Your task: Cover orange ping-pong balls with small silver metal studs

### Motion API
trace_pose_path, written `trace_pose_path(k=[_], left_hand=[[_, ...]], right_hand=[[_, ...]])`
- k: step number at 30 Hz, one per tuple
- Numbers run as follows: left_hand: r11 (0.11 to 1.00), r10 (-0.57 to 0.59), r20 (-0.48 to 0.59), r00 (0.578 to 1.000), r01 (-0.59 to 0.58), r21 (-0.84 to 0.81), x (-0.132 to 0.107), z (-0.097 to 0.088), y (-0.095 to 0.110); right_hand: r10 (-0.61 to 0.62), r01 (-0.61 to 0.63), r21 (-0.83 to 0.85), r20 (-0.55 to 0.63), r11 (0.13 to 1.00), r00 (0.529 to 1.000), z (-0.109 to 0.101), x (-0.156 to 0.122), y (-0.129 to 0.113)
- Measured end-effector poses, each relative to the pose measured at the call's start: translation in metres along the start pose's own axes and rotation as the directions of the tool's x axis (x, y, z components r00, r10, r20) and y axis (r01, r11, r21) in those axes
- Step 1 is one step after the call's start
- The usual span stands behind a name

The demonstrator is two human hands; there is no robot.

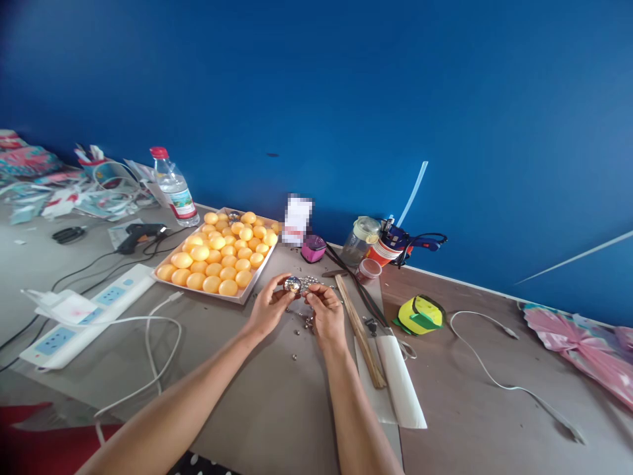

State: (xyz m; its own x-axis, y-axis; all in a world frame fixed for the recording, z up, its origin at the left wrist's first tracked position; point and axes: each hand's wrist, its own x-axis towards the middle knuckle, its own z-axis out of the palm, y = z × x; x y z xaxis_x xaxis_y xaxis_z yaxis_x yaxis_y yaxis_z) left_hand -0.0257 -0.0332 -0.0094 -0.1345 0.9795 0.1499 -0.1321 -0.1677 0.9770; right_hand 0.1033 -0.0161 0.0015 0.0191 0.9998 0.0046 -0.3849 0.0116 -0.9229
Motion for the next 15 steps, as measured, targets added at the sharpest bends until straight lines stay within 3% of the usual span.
trace_pose_path(k=[15], left_hand=[[0.977,0.086,0.035,0.996,-0.091,0.192,-0.0045,0.0000,0.0063]], right_hand=[[0.086,-0.072,-0.182,0.069,0.981,0.994,0.0022,-0.0059,-0.0050]])
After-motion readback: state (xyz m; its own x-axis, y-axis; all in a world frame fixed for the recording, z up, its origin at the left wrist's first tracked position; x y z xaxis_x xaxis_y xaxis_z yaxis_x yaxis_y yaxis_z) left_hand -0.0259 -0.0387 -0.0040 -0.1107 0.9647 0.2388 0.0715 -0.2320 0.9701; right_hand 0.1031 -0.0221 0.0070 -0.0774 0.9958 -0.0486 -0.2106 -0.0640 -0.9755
